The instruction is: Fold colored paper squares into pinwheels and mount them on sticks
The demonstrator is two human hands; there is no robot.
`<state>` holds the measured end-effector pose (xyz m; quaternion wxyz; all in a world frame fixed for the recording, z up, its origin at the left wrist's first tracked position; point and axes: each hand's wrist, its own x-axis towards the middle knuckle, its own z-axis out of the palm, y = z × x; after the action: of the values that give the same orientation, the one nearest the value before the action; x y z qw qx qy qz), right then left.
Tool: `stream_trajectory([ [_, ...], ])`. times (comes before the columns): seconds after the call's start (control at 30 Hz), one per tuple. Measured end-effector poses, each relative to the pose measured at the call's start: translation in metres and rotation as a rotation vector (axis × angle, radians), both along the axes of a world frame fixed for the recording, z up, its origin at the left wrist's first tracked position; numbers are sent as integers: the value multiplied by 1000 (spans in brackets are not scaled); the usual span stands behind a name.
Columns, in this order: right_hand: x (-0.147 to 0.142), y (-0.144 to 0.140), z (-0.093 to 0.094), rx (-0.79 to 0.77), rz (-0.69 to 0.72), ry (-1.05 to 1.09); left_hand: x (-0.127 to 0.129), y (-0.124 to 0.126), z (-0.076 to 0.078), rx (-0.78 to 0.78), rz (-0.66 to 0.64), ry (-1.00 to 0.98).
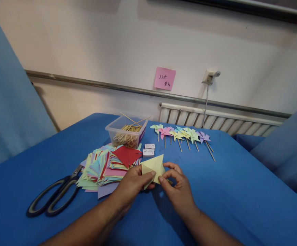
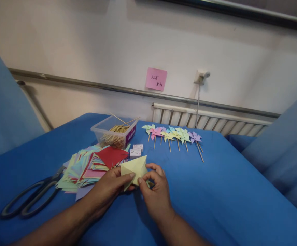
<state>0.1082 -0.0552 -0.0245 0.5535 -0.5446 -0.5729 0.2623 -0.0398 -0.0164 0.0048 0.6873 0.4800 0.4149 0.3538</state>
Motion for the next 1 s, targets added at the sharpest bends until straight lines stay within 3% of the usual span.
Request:
stream_trajectory([
  [1.0, -3, -2, -1, 5, 32, 59, 2, -1, -2, -6, -3, 58],
])
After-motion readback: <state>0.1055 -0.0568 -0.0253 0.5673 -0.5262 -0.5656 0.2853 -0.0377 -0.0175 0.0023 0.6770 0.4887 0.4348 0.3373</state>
